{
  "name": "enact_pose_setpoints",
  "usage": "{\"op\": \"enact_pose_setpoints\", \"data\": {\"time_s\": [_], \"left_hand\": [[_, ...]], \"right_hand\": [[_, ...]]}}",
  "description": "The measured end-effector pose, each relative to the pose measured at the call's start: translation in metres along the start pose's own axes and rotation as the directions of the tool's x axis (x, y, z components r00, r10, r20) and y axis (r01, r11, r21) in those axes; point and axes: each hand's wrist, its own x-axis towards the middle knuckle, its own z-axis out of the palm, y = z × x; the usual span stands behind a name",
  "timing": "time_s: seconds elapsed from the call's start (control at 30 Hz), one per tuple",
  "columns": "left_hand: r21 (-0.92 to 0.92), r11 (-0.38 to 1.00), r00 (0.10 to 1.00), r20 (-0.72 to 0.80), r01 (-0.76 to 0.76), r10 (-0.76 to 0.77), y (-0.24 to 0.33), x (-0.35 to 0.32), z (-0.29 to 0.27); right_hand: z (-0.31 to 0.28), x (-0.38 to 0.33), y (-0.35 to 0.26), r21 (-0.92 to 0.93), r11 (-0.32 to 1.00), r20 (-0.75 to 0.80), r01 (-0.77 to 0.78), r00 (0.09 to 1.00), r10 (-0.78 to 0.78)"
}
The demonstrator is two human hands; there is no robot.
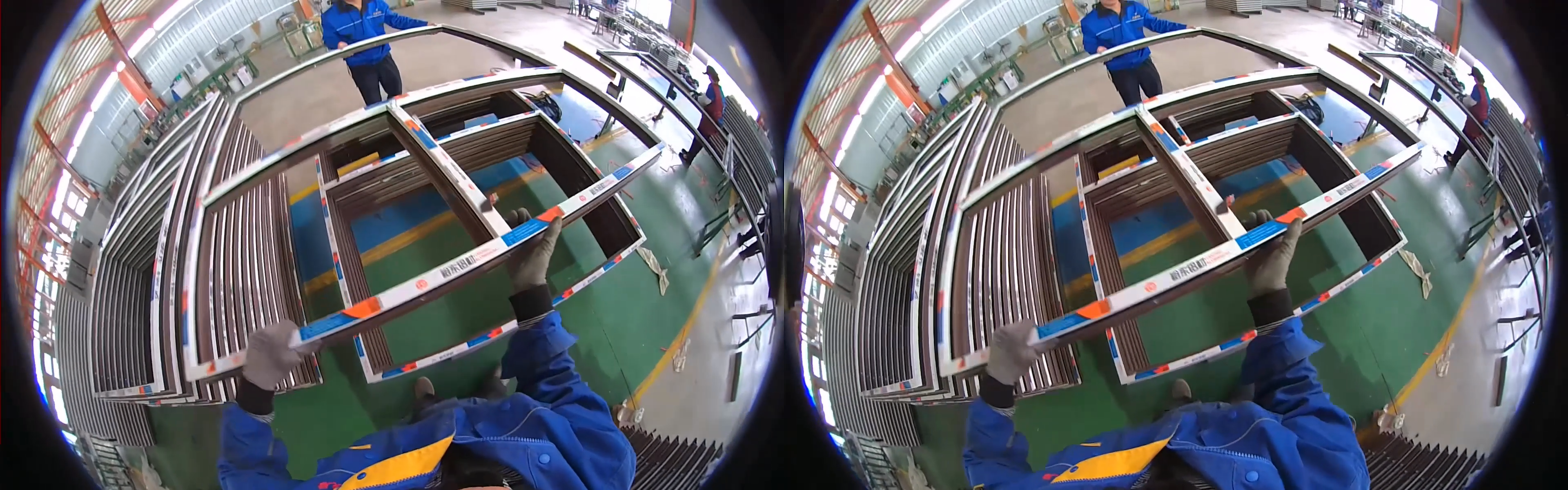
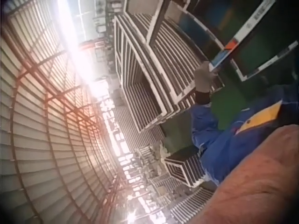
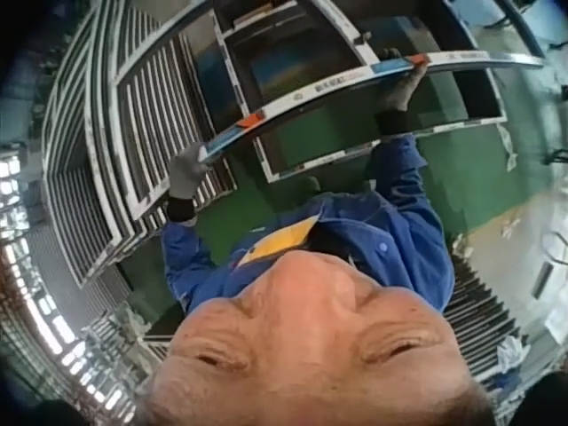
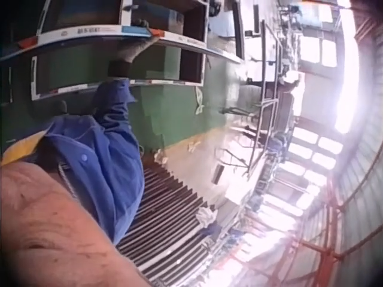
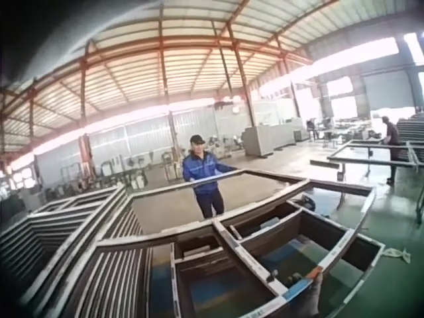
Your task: Stacking large metal or composite window/door frames on top of existing stacks in a fabrication facility.
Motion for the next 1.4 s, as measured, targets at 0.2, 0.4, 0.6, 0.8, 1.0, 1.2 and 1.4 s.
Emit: {"op": "enact_pose_setpoints", "data": {"time_s": [0.2,0.4,0.6,0.8,1.0,1.2,1.4], "left_hand": [[-0.092,0.996,0.995,-0.097,-0.016,0.007,0.143,0.020,0.068],[-0.191,0.976,0.990,-0.071,0.103,-0.119,0.348,0.067,0.178],[-0.344,0.937,0.991,-0.100,0.054,-0.094,0.413,0.095,0.206],[-0.739,0.284,0.492,0.075,0.611,-0.867,0.200,-0.013,0.321],[-0.602,-0.798,0.702,0.570,0.003,-0.427,0.305,0.054,0.420],[-0.613,-0.782,0.698,0.511,-0.112,-0.501,0.392,0.078,0.482],[-0.624,-0.772,0.619,0.562,-0.118,-0.549,0.549,0.141,0.510]], "right_hand": [[-0.050,0.054,-0.109,-0.104,0.994,-0.083,0.034,0.996,-0.043],[-0.137,0.040,-0.145,-0.128,0.976,-0.165,-0.176,0.974,0.154],[-0.226,0.122,-0.264,-0.219,0.930,-0.292,-0.294,0.930,0.224],[-0.242,0.189,-0.314,-0.252,0.899,-0.277,-0.359,0.917,0.288],[-0.294,0.252,-0.362,-0.391,0.849,-0.268,-0.355,0.927,0.264],[-0.323,0.337,-0.377,-0.434,0.817,-0.275,-0.379,0.920,0.280],[-0.395,0.457,-0.426,-0.484,0.775,-0.297,-0.407,0.909,0.292]]}}
